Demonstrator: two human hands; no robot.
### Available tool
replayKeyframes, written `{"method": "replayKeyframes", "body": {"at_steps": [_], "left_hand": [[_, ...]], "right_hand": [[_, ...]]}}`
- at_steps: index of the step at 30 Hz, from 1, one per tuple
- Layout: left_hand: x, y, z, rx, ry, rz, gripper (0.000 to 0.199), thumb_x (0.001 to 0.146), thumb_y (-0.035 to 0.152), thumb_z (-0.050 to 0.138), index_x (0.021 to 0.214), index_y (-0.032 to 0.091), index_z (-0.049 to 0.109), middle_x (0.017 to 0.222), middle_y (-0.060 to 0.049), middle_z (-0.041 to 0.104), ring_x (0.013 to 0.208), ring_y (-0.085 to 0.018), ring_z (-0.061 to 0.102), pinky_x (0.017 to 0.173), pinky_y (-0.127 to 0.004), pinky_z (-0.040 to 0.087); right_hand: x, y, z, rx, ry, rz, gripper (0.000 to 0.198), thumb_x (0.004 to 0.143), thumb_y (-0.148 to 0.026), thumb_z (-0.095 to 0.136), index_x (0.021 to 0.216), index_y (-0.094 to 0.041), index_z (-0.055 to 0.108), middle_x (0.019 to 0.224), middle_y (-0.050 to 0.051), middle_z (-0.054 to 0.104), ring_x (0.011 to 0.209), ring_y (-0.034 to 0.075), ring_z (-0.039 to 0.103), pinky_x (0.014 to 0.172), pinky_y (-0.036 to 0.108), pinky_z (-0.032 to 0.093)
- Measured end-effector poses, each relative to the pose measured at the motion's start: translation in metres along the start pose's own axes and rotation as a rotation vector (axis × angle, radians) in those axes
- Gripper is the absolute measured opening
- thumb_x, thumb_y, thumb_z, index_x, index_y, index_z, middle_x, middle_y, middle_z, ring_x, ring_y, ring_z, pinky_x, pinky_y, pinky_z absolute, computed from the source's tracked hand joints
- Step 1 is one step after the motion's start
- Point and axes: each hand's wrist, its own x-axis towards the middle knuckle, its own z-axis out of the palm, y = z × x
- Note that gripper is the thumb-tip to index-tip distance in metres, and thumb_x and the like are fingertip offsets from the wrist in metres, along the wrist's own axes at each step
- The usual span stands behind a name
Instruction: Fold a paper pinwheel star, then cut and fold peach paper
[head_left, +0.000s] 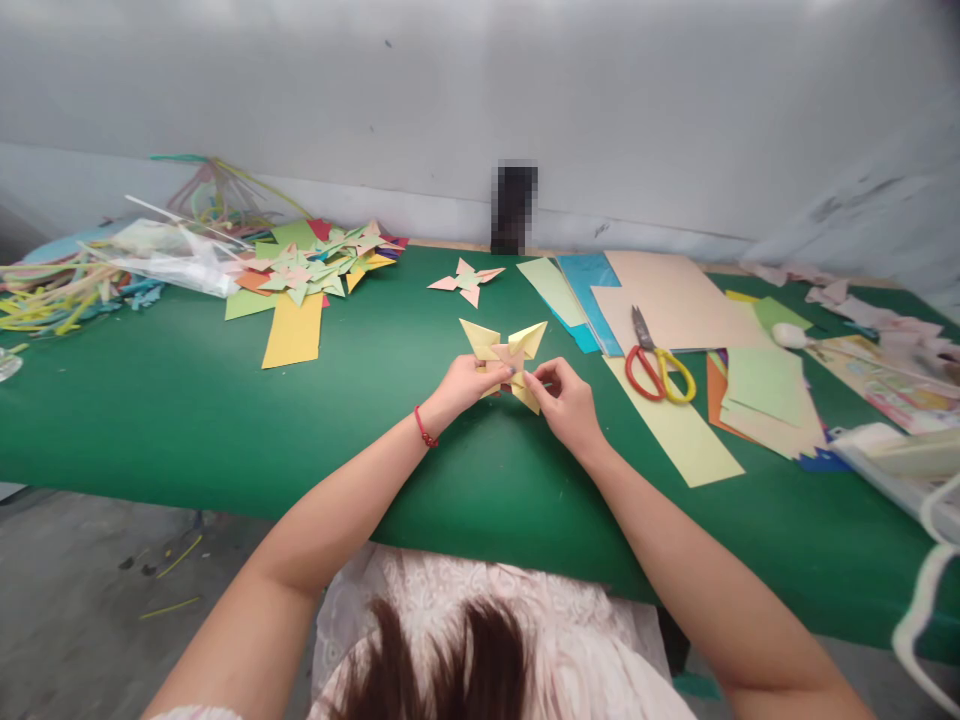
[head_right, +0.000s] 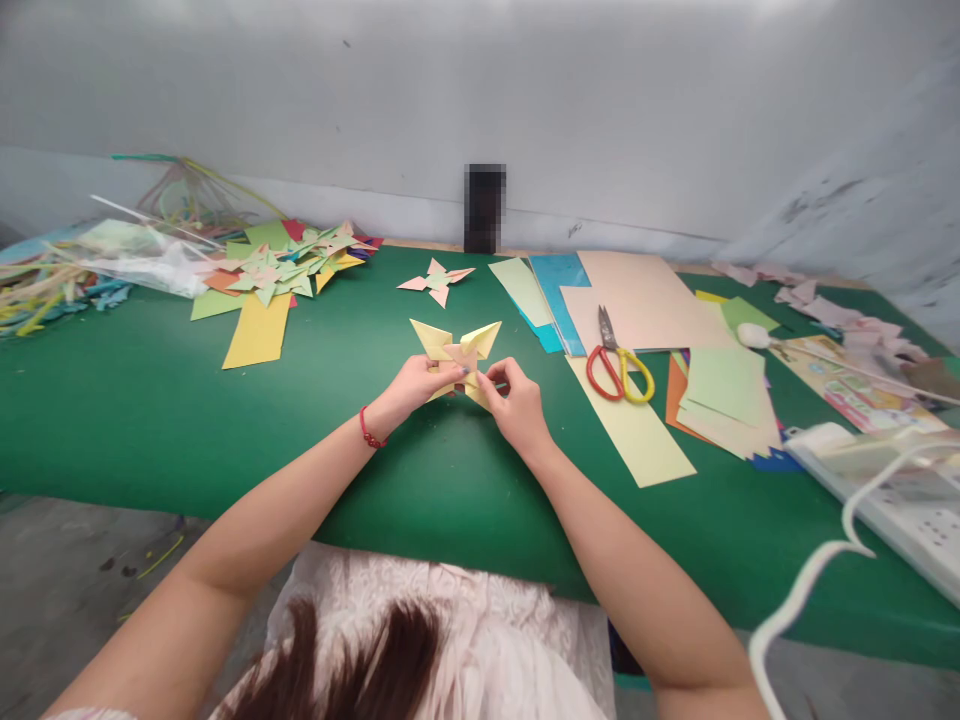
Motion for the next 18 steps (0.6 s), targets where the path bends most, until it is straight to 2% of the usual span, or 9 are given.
{"method": "replayKeyframes", "body": {"at_steps": [5,10,15,18], "left_hand": [[0.0016,-0.0035,-0.0003,0.04,-0.009,0.021,0.03,0.071,0.026,0.065,0.093,0.005,0.066,0.079,-0.009,0.067,0.064,-0.013,0.06,0.063,-0.024,0.048],[0.0039,-0.0088,-0.0023,0.126,-0.006,0.075,0.037,0.069,0.029,0.066,0.099,0.007,0.066,0.092,-0.011,0.068,0.079,-0.018,0.062,0.071,-0.027,0.047],[0.0021,-0.0064,-0.0017,0.168,-0.006,0.061,0.036,0.068,0.029,0.065,0.096,0.007,0.067,0.091,-0.01,0.068,0.081,-0.019,0.062,0.072,-0.027,0.047],[0.0021,-0.0059,-0.0007,0.123,0.002,0.043,0.033,0.068,0.027,0.066,0.093,0.007,0.067,0.089,-0.01,0.068,0.079,-0.018,0.062,0.071,-0.026,0.047]], "right_hand": [[0.0002,0.0,0.0003,0.032,-0.012,-0.005,0.017,0.08,-0.038,0.057,0.077,-0.021,0.053,0.073,0.0,0.059,0.064,0.014,0.058,0.059,0.027,0.048],[0.0008,0.0001,0.0003,0.022,-0.089,-0.066,0.014,0.08,-0.035,0.059,0.08,-0.021,0.06,0.079,0.002,0.063,0.073,0.016,0.059,0.063,0.029,0.048],[0.0006,0.002,0.0007,-0.021,-0.13,-0.152,0.012,0.077,-0.033,0.063,0.077,-0.021,0.062,0.076,0.002,0.057,0.067,0.014,0.055,0.061,0.028,0.046],[-0.0003,0.0014,0.0011,-0.048,-0.128,-0.168,0.013,0.08,-0.034,0.06,0.075,-0.021,0.061,0.075,0.001,0.055,0.065,0.014,0.054,0.06,0.028,0.045]]}}
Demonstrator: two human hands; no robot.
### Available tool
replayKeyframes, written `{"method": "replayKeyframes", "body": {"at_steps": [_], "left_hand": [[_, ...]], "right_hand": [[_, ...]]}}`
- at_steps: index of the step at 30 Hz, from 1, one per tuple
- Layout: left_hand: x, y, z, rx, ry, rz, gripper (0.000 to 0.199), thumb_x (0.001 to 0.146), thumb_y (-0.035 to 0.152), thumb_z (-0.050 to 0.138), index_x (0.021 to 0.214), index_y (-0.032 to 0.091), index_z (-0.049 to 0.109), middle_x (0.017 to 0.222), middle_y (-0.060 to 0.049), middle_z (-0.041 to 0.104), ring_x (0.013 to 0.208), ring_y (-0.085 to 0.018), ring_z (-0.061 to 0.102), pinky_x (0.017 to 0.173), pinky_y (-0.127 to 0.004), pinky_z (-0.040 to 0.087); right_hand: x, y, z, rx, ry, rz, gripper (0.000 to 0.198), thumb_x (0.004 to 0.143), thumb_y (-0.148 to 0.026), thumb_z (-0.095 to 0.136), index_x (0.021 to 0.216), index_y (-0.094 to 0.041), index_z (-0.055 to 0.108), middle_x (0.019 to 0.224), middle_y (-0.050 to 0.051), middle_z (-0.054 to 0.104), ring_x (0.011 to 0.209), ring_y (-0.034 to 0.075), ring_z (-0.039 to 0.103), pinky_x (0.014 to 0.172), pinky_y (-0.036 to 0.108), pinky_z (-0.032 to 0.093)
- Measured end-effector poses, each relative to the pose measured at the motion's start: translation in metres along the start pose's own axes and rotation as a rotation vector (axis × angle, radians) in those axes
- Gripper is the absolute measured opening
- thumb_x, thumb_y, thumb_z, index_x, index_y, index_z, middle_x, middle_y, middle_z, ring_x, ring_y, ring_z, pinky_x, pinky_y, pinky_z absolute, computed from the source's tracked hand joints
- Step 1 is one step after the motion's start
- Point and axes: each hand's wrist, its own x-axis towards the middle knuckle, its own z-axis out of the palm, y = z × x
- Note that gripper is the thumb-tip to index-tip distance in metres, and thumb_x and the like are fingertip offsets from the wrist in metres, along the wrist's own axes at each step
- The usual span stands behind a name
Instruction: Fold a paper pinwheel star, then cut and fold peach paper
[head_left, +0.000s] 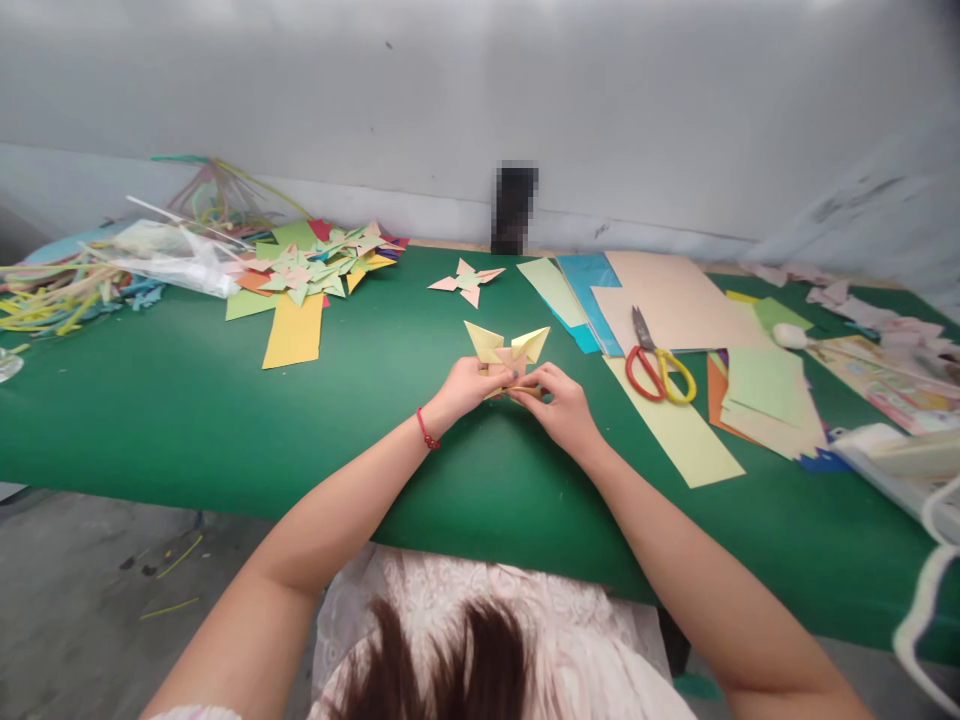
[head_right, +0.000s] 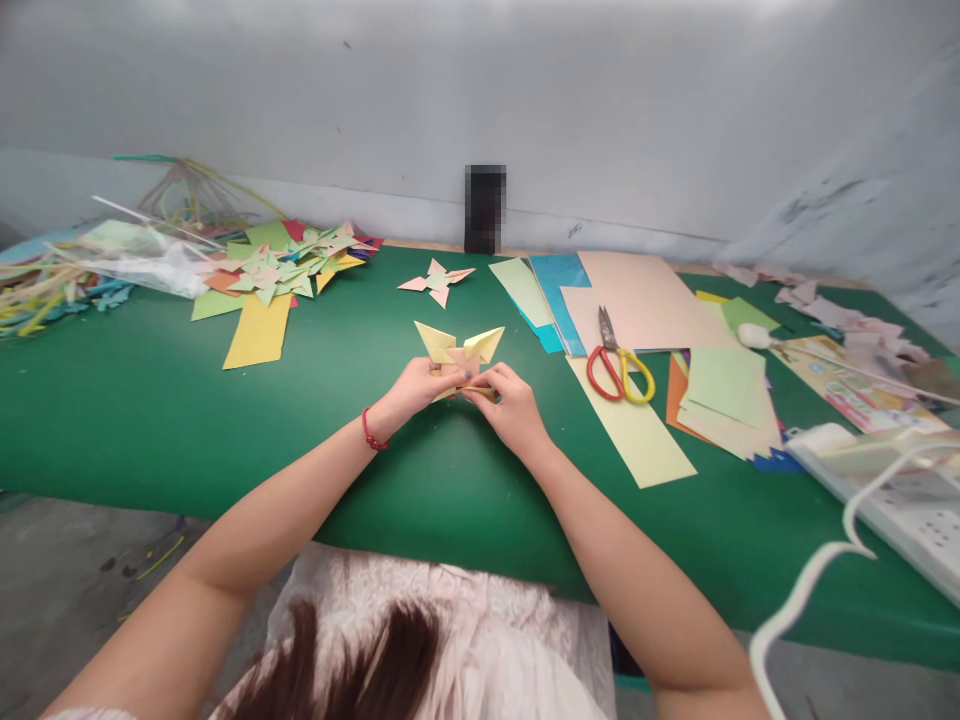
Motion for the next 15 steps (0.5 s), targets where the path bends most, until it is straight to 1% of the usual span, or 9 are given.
{"method": "replayKeyframes", "body": {"at_steps": [6,10,15], "left_hand": [[0.0002,-0.0022,0.0024,-0.208,0.0,-0.072,0.024,0.069,0.027,0.067,0.083,0.007,0.066,0.075,-0.008,0.067,0.066,-0.014,0.061,0.066,-0.027,0.049],[-0.0026,0.0007,0.0044,-0.264,0.004,-0.125,0.025,0.07,0.027,0.067,0.086,0.008,0.065,0.08,-0.009,0.068,0.069,-0.015,0.062,0.065,-0.027,0.05],[-0.0033,0.0007,0.0046,-0.261,-0.001,-0.131,0.028,0.071,0.026,0.067,0.092,0.008,0.065,0.085,-0.01,0.068,0.071,-0.015,0.063,0.064,-0.026,0.05]], "right_hand": [[-0.0002,-0.0047,0.0003,-0.03,0.078,0.072,0.019,0.084,-0.037,0.052,0.075,-0.02,0.053,0.072,0.001,0.057,0.064,0.014,0.053,0.06,0.027,0.044],[-0.0004,-0.0056,-0.0003,-0.063,0.105,0.102,0.02,0.084,-0.038,0.05,0.076,-0.02,0.052,0.071,0.001,0.057,0.063,0.015,0.053,0.06,0.027,0.043],[-0.001,-0.0039,0.0003,-0.048,0.103,0.099,0.019,0.084,-0.037,0.05,0.08,-0.02,0.056,0.076,0.003,0.061,0.068,0.016,0.056,0.063,0.028,0.045]]}}
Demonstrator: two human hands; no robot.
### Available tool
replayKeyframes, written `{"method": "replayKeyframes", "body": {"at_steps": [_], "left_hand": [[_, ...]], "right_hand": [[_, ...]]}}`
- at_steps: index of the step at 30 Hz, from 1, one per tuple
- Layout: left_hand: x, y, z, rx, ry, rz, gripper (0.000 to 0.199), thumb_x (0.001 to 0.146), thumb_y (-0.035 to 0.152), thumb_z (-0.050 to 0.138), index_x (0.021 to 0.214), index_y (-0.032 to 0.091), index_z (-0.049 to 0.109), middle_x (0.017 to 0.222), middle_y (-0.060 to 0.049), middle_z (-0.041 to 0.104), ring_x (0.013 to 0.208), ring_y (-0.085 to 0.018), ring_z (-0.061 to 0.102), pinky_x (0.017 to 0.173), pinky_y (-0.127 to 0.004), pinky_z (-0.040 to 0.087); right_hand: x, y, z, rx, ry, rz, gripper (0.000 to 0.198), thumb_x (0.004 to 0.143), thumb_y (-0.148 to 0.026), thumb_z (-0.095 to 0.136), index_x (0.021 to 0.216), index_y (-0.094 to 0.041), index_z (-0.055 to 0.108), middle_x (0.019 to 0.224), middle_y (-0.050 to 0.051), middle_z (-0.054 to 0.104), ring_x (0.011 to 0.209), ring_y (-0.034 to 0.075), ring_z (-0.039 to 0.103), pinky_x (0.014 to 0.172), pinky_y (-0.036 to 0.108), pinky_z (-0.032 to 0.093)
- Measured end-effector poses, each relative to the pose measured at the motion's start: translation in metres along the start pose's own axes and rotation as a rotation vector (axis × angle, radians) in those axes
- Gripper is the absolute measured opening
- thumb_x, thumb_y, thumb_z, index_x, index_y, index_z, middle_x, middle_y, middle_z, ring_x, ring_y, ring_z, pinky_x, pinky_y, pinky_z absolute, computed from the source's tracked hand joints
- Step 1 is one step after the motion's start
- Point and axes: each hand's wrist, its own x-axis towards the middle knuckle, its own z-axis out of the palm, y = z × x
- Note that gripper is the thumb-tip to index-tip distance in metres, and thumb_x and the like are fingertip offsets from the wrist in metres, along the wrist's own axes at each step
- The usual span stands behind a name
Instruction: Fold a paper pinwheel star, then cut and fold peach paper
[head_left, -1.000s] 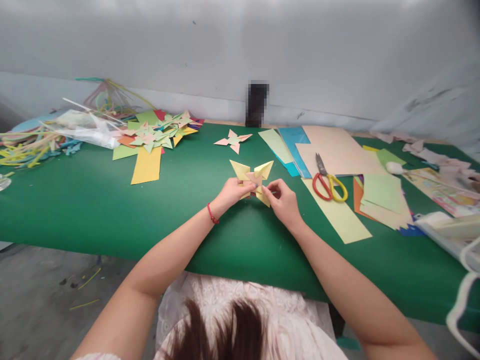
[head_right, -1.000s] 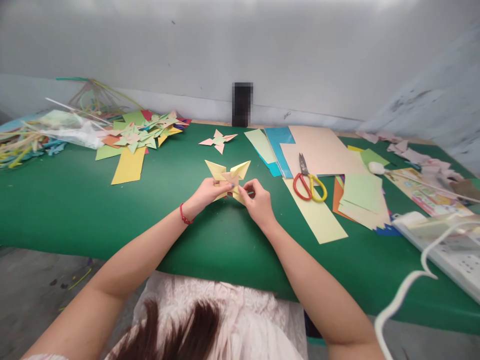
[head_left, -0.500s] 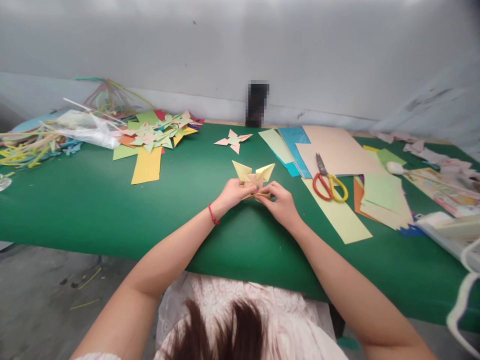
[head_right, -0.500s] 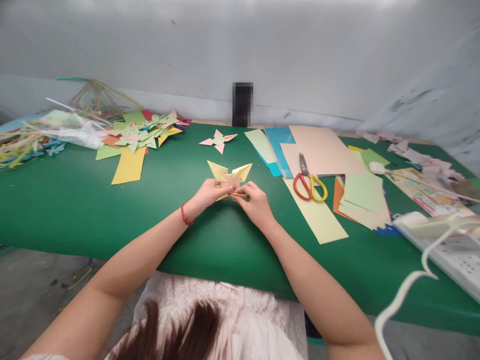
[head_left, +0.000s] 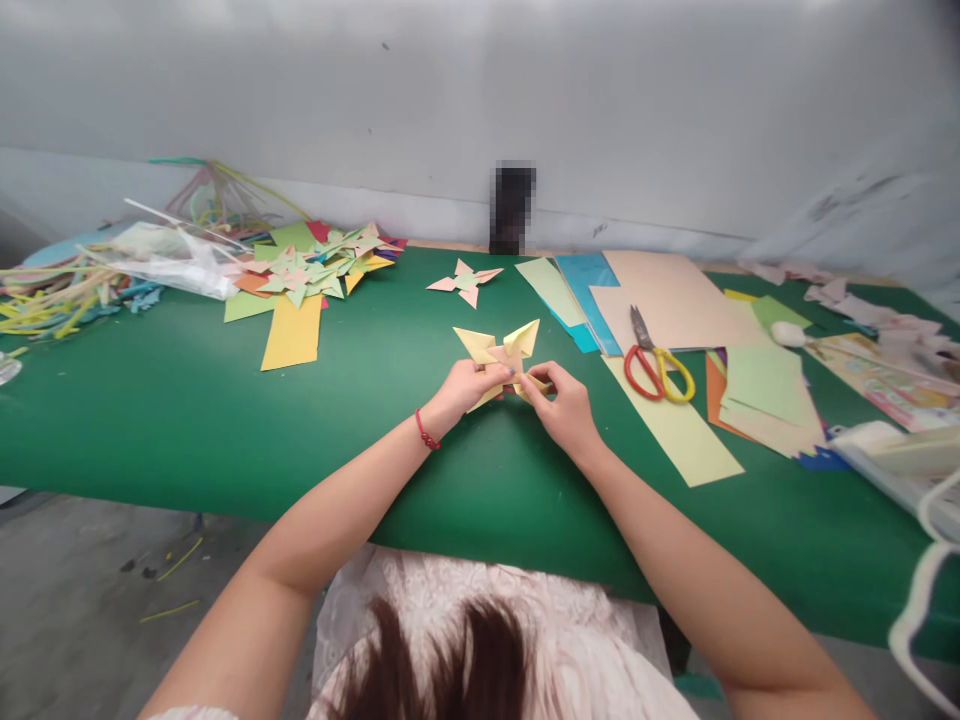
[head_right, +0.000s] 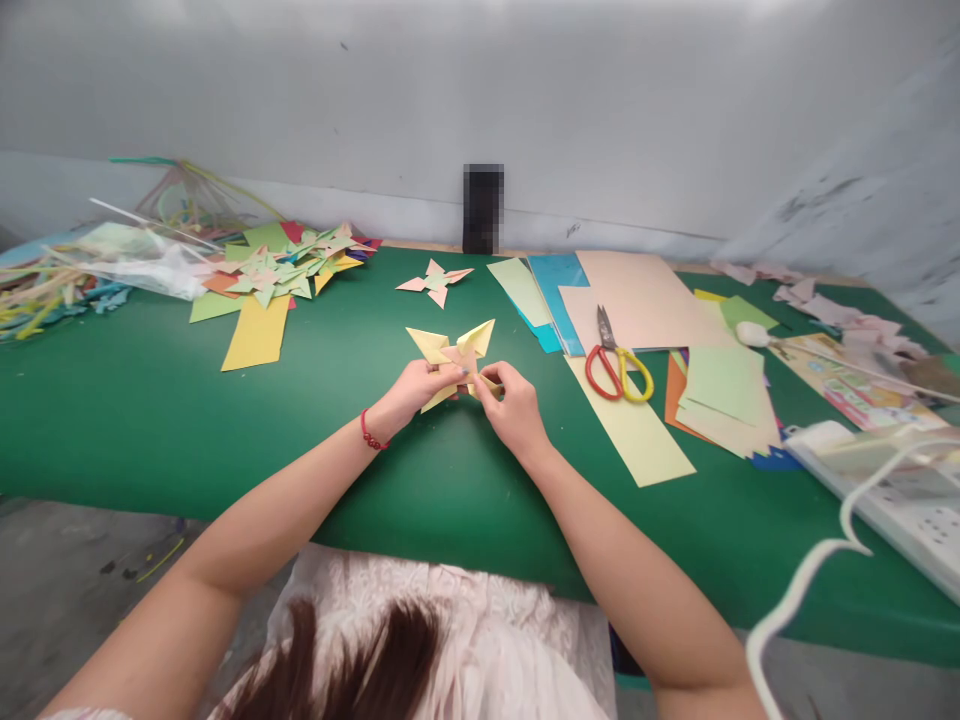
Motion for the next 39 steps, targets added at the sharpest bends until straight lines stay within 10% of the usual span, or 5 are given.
{"method": "replayKeyframes", "body": {"at_steps": [39], "left_hand": [[0.0003,-0.0032,0.0053,-0.002,-0.005,-0.006,0.026,0.082,0.022,0.055,0.103,0.008,0.06,0.099,-0.014,0.067,0.074,-0.017,0.066,0.061,-0.024,0.051]], "right_hand": [[-0.0002,-0.0011,-0.0039,-0.027,0.109,0.055,0.018,0.083,-0.038,0.051,0.082,-0.022,0.059,0.081,0.005,0.067,0.077,0.021,0.063,0.072,0.034,0.047]]}}
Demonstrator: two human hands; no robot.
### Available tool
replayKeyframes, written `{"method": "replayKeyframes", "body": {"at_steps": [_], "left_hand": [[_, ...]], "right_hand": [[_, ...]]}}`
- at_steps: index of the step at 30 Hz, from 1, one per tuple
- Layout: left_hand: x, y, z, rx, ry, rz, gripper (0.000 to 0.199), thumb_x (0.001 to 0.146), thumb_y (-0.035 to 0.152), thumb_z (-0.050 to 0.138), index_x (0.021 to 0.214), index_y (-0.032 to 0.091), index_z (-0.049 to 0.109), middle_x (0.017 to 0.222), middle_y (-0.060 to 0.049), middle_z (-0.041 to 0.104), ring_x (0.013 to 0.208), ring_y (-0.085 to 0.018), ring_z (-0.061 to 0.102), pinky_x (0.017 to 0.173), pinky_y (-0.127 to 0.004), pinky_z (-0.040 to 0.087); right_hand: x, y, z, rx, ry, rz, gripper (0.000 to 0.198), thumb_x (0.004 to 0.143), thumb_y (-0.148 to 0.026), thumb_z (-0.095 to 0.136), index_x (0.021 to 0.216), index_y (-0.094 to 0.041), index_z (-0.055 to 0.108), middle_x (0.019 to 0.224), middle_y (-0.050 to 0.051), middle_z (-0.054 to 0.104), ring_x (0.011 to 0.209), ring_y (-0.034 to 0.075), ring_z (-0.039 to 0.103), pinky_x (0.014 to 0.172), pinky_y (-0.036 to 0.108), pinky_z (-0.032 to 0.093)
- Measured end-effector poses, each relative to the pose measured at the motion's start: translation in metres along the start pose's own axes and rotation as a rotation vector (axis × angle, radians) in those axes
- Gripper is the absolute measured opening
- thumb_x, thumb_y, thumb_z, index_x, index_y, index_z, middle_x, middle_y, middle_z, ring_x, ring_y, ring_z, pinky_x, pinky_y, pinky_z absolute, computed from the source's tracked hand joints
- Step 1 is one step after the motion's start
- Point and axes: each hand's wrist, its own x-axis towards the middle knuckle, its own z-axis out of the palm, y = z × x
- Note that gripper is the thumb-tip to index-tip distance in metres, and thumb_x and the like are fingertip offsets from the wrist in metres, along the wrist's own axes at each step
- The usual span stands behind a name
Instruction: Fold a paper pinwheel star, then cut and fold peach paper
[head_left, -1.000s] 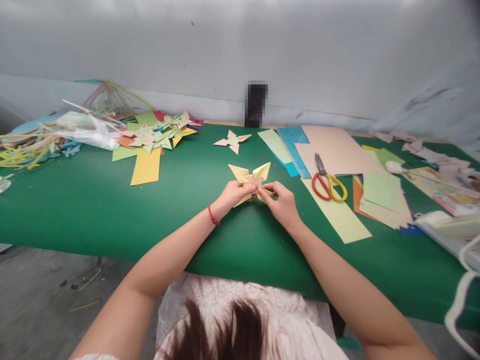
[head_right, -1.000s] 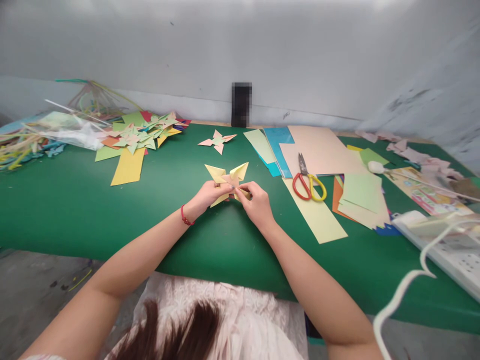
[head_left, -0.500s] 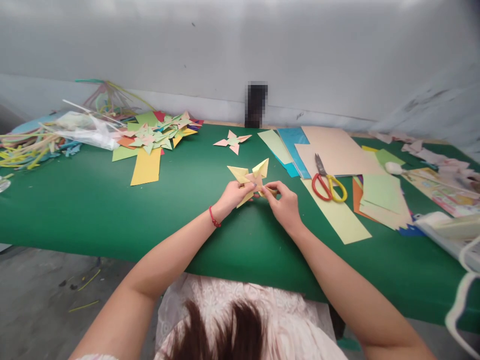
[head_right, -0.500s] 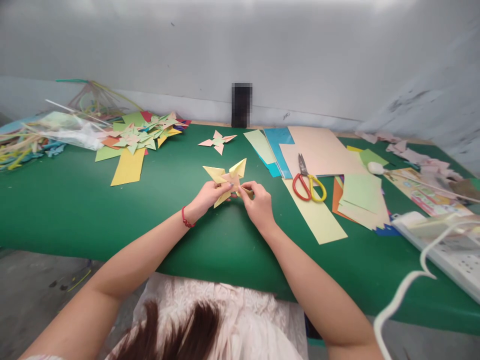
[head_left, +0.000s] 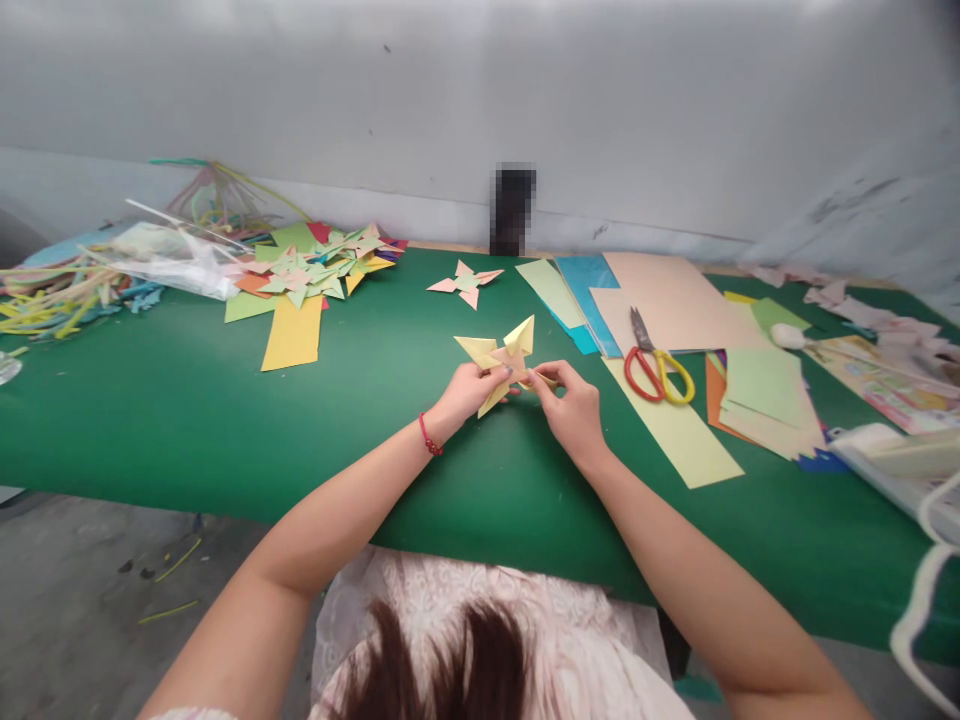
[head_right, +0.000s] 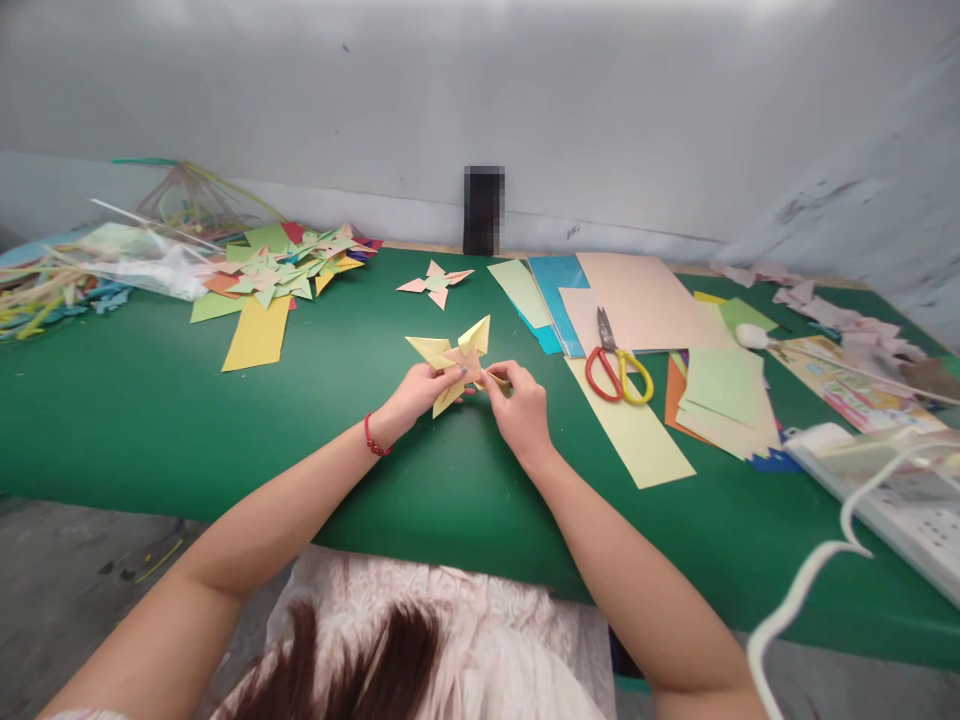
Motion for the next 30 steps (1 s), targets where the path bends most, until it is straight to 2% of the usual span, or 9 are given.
{"method": "replayKeyframes", "body": {"at_steps": [6,14,23,30], "left_hand": [[-0.0011,0.0022,0.0019,-0.052,0.006,-0.021,0.024,0.082,0.02,0.055,0.102,0.008,0.06,0.098,-0.013,0.068,0.073,-0.017,0.067,0.063,-0.025,0.052],[0.0005,0.0016,0.0002,-0.093,0.01,-0.059,0.019,0.082,0.018,0.054,0.096,0.006,0.061,0.09,-0.014,0.069,0.07,-0.016,0.067,0.063,-0.024,0.052],[0.0045,-0.0053,0.0023,0.066,0.027,-0.002,0.019,0.08,0.015,0.054,0.095,0.006,0.064,0.082,-0.009,0.069,0.063,-0.015,0.065,0.054,-0.021,0.049],[0.0048,-0.006,0.0036,0.075,0.014,-0.002,0.018,0.081,0.013,0.054,0.094,0.005,0.064,0.078,-0.008,0.069,0.059,-0.012,0.064,0.051,-0.019,0.048]], "right_hand": [[-0.0003,-0.0016,0.0003,-0.035,0.044,-0.042,0.016,0.083,-0.036,0.052,0.083,-0.022,0.06,0.08,0.004,0.065,0.075,0.019,0.06,0.071,0.032,0.046],[0.0001,-0.0002,0.0008,0.013,-0.009,-0.032,0.02,0.083,-0.039,0.052,0.084,-0.021,0.06,0.083,0.004,0.066,0.077,0.019,0.06,0.073,0.032,0.045],[0.0021,0.0002,0.0006,0.026,-0.032,0.063,0.02,0.082,-0.038,0.052,0.08,-0.02,0.058,0.078,0.003,0.065,0.072,0.018,0.059,0.067,0.029,0.043],[0.0026,0.0026,0.0002,0.037,-0.058,0.059,0.017,0.081,-0.036,0.053,0.082,-0.02,0.059,0.079,0.002,0.065,0.072,0.017,0.059,0.069,0.028,0.043]]}}
